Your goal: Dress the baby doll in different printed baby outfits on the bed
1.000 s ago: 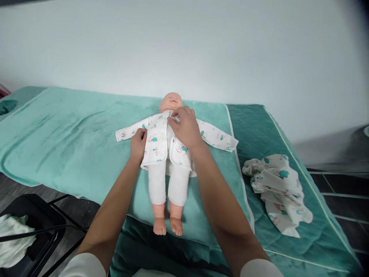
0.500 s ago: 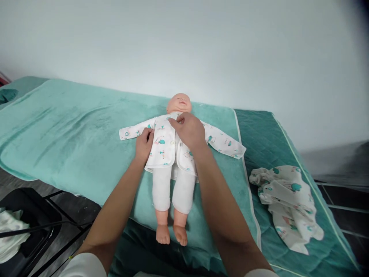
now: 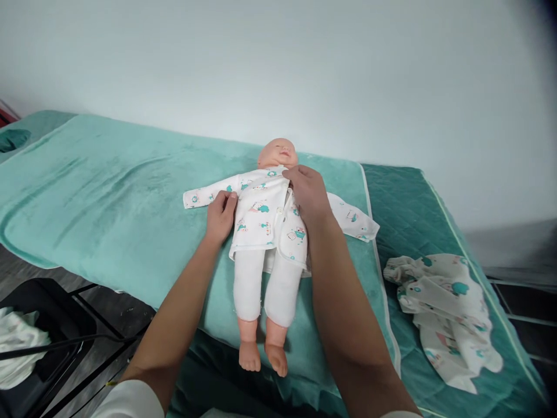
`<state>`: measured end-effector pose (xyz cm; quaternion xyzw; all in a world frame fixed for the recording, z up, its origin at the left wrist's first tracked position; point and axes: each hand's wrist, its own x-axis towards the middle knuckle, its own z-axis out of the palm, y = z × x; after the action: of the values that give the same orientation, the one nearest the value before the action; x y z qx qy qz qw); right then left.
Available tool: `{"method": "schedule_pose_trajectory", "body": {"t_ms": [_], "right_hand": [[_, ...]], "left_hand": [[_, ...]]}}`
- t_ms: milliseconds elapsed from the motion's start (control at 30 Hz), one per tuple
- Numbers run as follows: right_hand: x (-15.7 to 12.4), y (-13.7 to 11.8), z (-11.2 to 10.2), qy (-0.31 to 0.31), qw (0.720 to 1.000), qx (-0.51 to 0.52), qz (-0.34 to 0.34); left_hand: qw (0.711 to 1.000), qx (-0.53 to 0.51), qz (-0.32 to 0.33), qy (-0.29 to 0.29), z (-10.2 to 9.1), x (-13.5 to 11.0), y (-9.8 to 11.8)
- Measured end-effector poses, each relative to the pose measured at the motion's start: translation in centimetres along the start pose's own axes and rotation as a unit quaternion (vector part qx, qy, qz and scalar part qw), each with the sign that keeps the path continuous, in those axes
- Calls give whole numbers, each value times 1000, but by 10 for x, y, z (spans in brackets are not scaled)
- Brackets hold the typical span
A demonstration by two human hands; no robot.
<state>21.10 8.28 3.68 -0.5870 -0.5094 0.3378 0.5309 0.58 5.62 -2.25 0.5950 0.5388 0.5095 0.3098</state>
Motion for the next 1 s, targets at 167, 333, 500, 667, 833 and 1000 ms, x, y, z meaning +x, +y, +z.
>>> {"method": "schedule_pose_trajectory", "body": {"t_ms": [167,333,500,667,833,1000], "right_hand": [[-16,-18,-2,-18,992,-124,-29],[-37,-28,-12,-113,971,-198,-76],[-46,-22,-21,-136,978,-130,-89],[-54,-20,-30,-163,983,-45,-66],[-53,-6,-42,-40,993,94,-67],[-49,31,-79,154,969,-182,62]], "left_hand": [[998,56,0,-21,0,1,1],[998,53,0,-23,1,1,-1],[999,30,-21,-12,1,2,-3],[992,-65,-95,-42,-6,7,-3],[930,-221,-232,-184,-17,3,-1],[904,-257,-254,-229,-24,-4,3]]}}
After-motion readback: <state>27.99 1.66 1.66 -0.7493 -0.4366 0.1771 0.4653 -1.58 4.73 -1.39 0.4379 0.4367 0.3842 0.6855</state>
